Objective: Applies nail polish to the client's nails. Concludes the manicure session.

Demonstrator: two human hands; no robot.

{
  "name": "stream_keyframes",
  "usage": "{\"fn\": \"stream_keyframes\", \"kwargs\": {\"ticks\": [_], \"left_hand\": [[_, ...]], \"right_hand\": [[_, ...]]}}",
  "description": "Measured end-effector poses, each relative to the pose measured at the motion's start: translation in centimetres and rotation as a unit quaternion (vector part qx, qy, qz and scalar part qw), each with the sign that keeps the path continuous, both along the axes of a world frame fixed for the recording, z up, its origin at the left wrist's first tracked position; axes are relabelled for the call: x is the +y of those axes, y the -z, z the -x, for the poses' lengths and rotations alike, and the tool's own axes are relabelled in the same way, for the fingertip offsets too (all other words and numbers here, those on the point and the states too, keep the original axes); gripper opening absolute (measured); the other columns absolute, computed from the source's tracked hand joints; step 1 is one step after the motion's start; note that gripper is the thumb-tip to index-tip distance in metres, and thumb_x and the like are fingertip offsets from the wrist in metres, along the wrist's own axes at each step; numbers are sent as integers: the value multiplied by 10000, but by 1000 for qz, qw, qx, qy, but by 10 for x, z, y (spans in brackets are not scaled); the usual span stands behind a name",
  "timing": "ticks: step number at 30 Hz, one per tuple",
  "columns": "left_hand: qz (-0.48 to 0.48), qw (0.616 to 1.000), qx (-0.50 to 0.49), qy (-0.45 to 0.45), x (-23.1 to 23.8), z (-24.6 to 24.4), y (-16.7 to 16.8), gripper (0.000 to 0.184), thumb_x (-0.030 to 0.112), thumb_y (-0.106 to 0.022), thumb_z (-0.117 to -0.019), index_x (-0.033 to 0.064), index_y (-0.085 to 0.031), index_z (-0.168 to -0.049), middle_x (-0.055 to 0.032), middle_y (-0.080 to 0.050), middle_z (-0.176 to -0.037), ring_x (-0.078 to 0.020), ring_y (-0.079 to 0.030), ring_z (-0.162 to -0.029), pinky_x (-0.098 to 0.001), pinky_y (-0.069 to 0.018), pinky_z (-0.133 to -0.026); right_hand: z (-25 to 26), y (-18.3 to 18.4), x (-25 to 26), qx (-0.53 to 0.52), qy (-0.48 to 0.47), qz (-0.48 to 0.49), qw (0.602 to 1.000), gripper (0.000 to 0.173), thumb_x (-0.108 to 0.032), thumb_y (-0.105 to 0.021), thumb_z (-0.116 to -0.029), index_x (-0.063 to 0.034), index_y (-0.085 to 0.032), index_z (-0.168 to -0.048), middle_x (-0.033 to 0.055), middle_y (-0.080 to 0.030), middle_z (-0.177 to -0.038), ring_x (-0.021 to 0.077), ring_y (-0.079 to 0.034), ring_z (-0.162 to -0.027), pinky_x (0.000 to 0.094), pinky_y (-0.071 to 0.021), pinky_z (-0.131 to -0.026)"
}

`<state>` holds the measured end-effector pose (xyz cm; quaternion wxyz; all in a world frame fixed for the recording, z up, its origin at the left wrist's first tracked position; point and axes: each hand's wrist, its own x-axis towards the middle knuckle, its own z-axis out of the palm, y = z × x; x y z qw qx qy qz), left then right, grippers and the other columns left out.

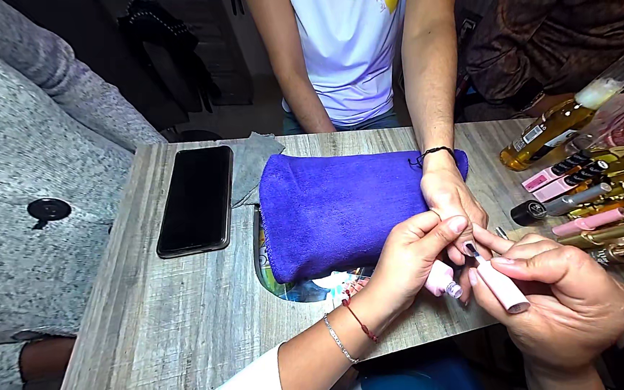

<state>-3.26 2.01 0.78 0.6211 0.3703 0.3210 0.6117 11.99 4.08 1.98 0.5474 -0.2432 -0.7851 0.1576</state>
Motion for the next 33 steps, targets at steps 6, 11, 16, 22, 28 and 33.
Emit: {"fn": "stream_keyframes", "kwargs": {"ticks": [6,11,16,22,28,33], "left_hand": [[3,1000,2,-4,0,0,-1,293,218,-510,-1083,65,-633,-865,-38,-589,-632,-41,-528,-484,-154,-434,-442],[2,1000,3,1,0,0,0,292,225,-509,-1084,67,-623,-867,-39,-586,-635,-43,-532,-489,-158,-439,-446],[-1,1000,8,-1,-2,0,-1,295,237,-504,-1086,69,-629,-878,-37,-588,-632,-44,-528,-482,-156,-434,-441],[-2,1000,-2,0,0,0,0,289,217,-505,-1085,63,-628,-874,-40,-591,-636,-44,-531,-487,-156,-437,-446],[-4,1000,16,4,-2,1,-1,296,241,-499,-1088,67,-616,-879,-44,-585,-626,-45,-513,-461,-154,-418,-418],[-11,1000,-4,1,-1,0,0,300,229,-501,-1088,63,-621,-868,-44,-581,-623,-43,-509,-463,-149,-412,-419]], "right_hand": [[-1,1,0,-25,17,-13,999,189,-115,-775,-797,-134,-604,-875,-69,-623,-838,35,-672,-858,309,-614,-938],[0,1,-1,-28,20,-15,999,195,-100,-775,-785,-128,-599,-864,-69,-629,-843,35,-681,-871,323,-613,-963],[-1,1,-1,-31,22,-16,999,208,-104,-779,-777,-128,-593,-868,-70,-626,-840,34,-680,-871,325,-609,-969],[0,1,-1,-26,15,-13,999,195,-105,-771,-781,-133,-598,-866,-75,-617,-828,32,-675,-850,320,-617,-950],[-1,1,-2,-21,7,-6,1000,208,-100,-767,-761,-148,-585,-851,-86,-596,-803,25,-657,-819,347,-616,-959],[-2,0,-2,19,-24,36,999,227,-94,-765,-733,-181,-595,-857,-114,-565,-773,0,-631,-764,337,-622,-939]]}}
